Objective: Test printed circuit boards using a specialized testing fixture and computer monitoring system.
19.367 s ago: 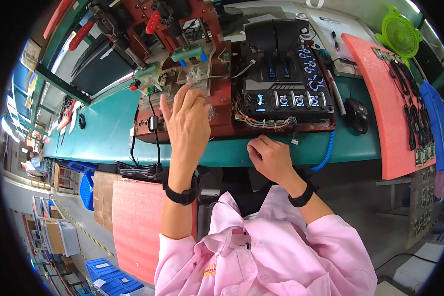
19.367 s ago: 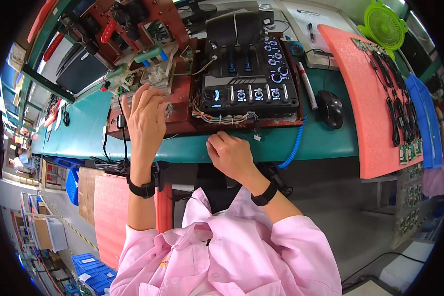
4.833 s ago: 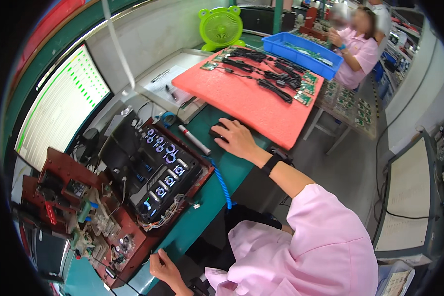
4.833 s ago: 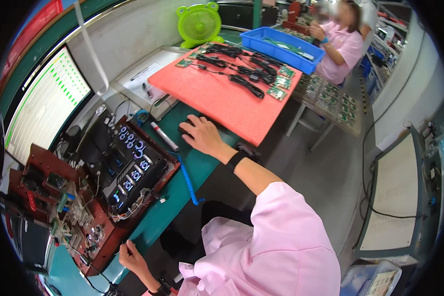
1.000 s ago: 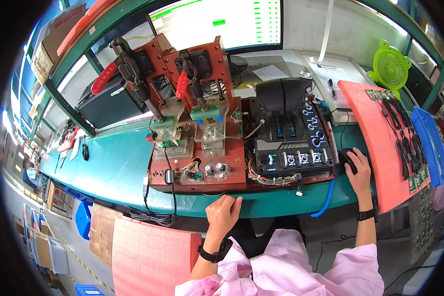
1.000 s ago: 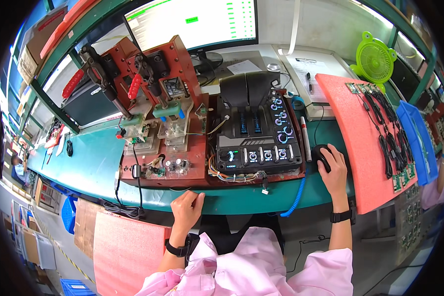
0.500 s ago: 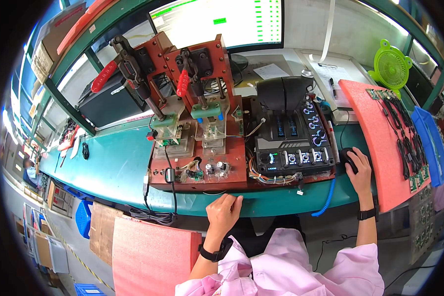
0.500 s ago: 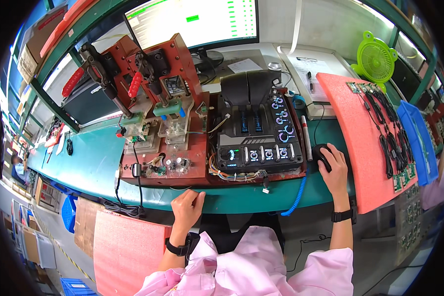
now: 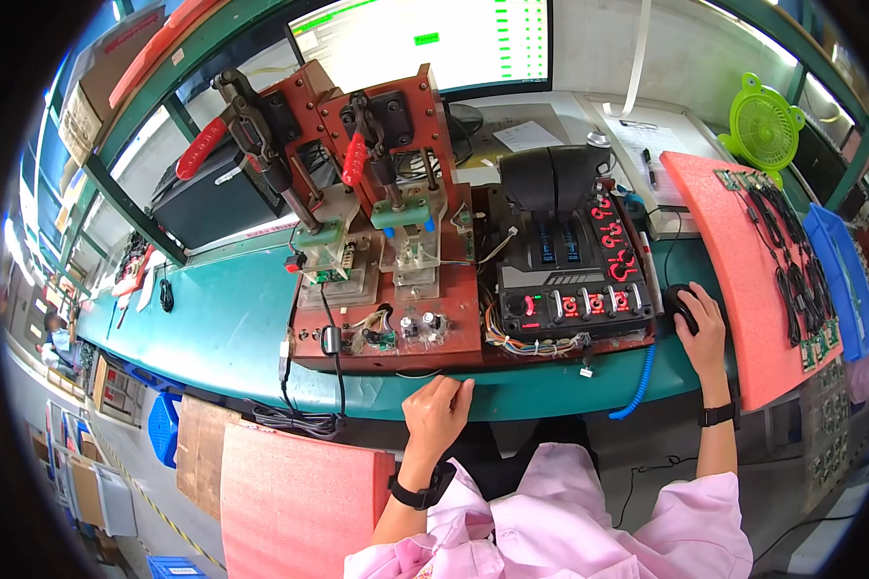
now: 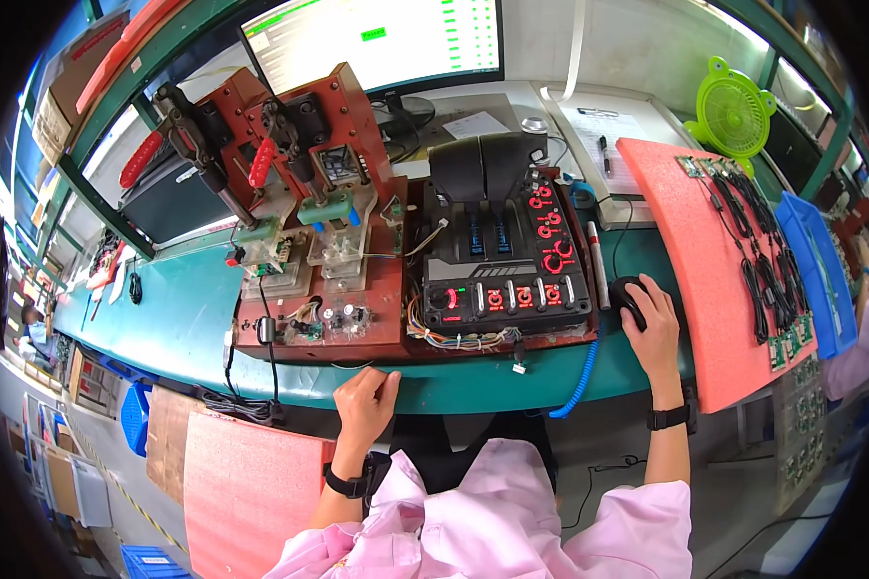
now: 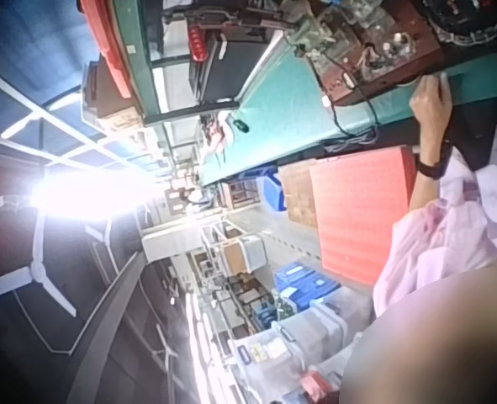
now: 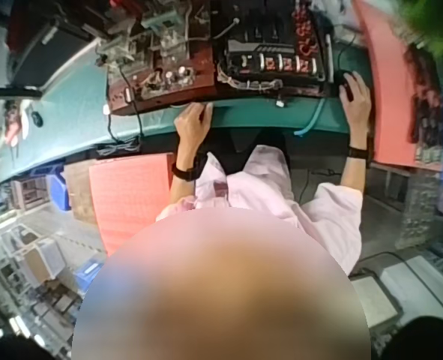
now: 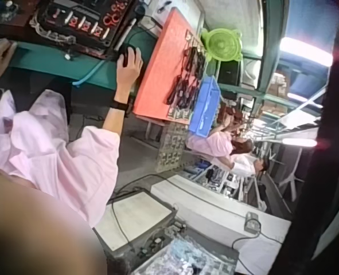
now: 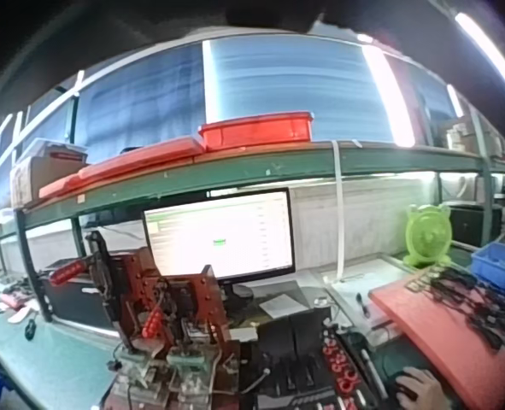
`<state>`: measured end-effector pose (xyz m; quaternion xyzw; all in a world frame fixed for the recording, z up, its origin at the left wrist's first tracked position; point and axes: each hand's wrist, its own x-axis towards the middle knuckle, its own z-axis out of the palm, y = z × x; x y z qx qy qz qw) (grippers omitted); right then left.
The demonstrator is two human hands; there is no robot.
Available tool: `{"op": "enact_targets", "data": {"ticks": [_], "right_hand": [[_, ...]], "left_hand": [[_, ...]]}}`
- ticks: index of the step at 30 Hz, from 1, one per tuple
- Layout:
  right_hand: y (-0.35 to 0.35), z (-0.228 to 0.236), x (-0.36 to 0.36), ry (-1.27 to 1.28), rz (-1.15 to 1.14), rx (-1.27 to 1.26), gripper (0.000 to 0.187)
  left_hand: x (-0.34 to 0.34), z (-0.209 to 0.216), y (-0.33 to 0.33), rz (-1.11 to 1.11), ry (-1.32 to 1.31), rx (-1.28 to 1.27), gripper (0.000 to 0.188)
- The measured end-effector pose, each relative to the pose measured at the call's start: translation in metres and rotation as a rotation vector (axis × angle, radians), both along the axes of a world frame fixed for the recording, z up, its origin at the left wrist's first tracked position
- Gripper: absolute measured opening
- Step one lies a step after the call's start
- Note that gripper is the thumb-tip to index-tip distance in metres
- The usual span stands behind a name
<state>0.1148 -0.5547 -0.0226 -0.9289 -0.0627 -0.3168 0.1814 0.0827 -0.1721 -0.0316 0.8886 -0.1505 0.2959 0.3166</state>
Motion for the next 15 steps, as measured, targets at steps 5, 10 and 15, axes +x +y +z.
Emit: {"op": "enact_targets", "data": {"ticks": [5,10,15], "right_hand": [[-0.0003,-0.0013,0.0012,-0.012,0.023,-0.004,0.034],[-0.0014,-0.0027,0.0017,-0.013,0.007,-0.013,0.034],[-0.0024,-0.0041,0.0021,-0.003,0.006,-0.022,0.034]], "left_hand": [[-0.001,0.0012,0.0001,0.001,0.014,-0.028,0.023],[-0.0012,0.0018,0.0003,0.006,0.033,-0.033,0.022],[-0.0007,0.0011,0.0011,-0.001,0.022,-0.042,0.021]]}}
